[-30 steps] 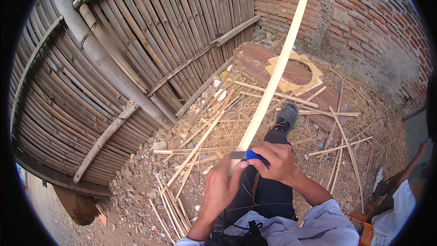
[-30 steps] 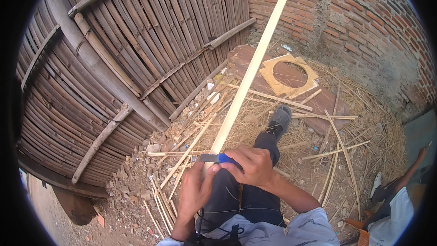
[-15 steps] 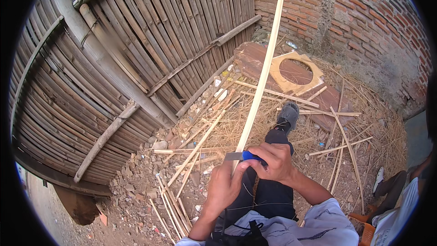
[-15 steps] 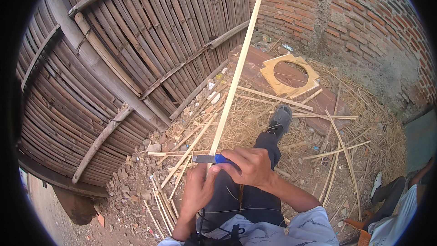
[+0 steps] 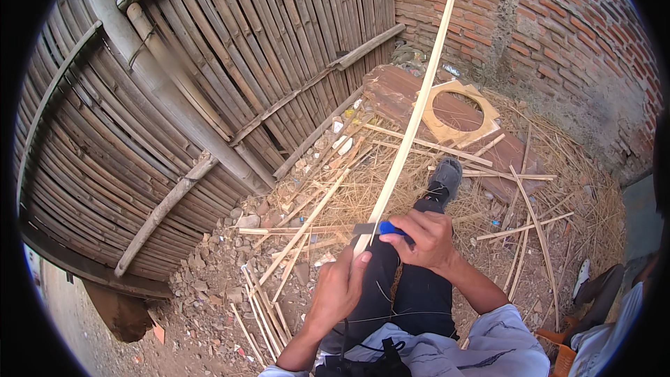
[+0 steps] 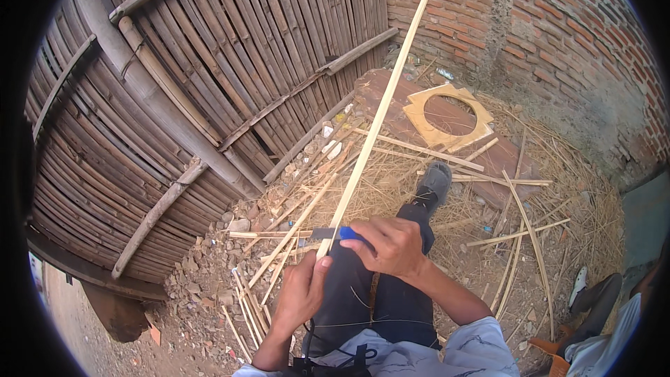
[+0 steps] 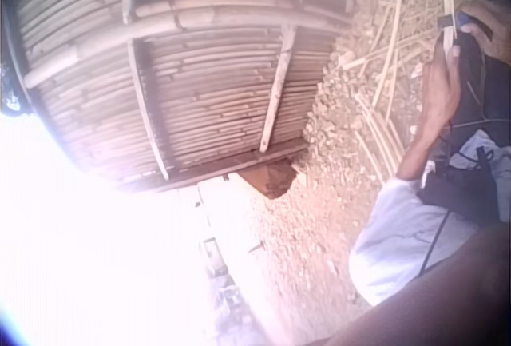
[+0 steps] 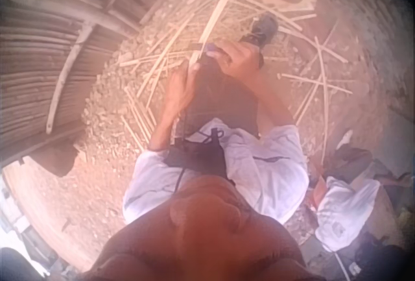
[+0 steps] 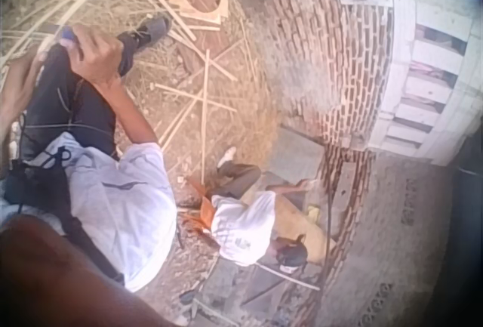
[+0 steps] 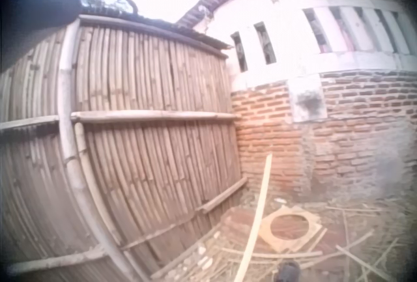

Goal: The person sits and uses a blue-handled knife to shave thin bamboo strips, repeatedly drawing the blade along the length of each strip to thin and smooth it. The person handles multiple strips one at a time, occasionally gathering them into a small bundle before continuing.

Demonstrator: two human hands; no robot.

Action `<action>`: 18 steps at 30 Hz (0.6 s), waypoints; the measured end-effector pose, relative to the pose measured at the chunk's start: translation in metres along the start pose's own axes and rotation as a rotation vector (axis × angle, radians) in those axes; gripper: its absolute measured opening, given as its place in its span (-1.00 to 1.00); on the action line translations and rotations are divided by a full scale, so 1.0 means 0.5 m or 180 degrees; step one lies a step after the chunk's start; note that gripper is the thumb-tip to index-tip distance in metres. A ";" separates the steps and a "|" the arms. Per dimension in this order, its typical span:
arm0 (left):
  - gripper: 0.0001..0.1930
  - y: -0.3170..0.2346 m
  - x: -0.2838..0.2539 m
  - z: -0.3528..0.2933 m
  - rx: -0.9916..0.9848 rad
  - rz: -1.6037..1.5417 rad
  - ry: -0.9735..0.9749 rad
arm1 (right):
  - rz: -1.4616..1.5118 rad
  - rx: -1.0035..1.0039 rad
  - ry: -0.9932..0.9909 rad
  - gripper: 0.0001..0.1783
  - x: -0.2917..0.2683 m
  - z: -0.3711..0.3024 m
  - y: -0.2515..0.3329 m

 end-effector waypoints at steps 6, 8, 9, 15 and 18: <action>-0.63 0.135 0.005 -0.105 -0.0347 0.0300 0.0501 | -0.0524 0.1173 -0.0966 -0.66 -0.104 0.070 -0.347; -0.62 0.188 -0.009 -0.109 -0.0223 0.0247 0.0601 | -0.1025 0.1192 -0.1054 -0.65 -0.150 0.090 -0.419; -0.62 0.220 -0.018 -0.113 -0.0191 0.0223 0.0630 | -0.1079 0.1304 -0.1172 -0.64 -0.178 0.102 -0.459; -0.58 0.368 -0.116 -0.115 -0.0543 0.0922 0.0198 | -0.0846 0.1361 -0.1503 -0.58 -0.240 0.118 -0.489; -0.57 0.337 -0.110 -0.083 -0.0590 0.0355 -0.0180 | -0.0327 0.1651 -0.0580 -0.62 -0.126 0.088 -0.381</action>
Point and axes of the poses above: each hand's wrist, its own z-axis towards the middle knuckle, its own x-axis out of the palm, y = z × x, the point moved 10 cm from there along z, towards the middle knuckle, and after that the axes turned 4 degrees about -y, right-handed, at the moved point
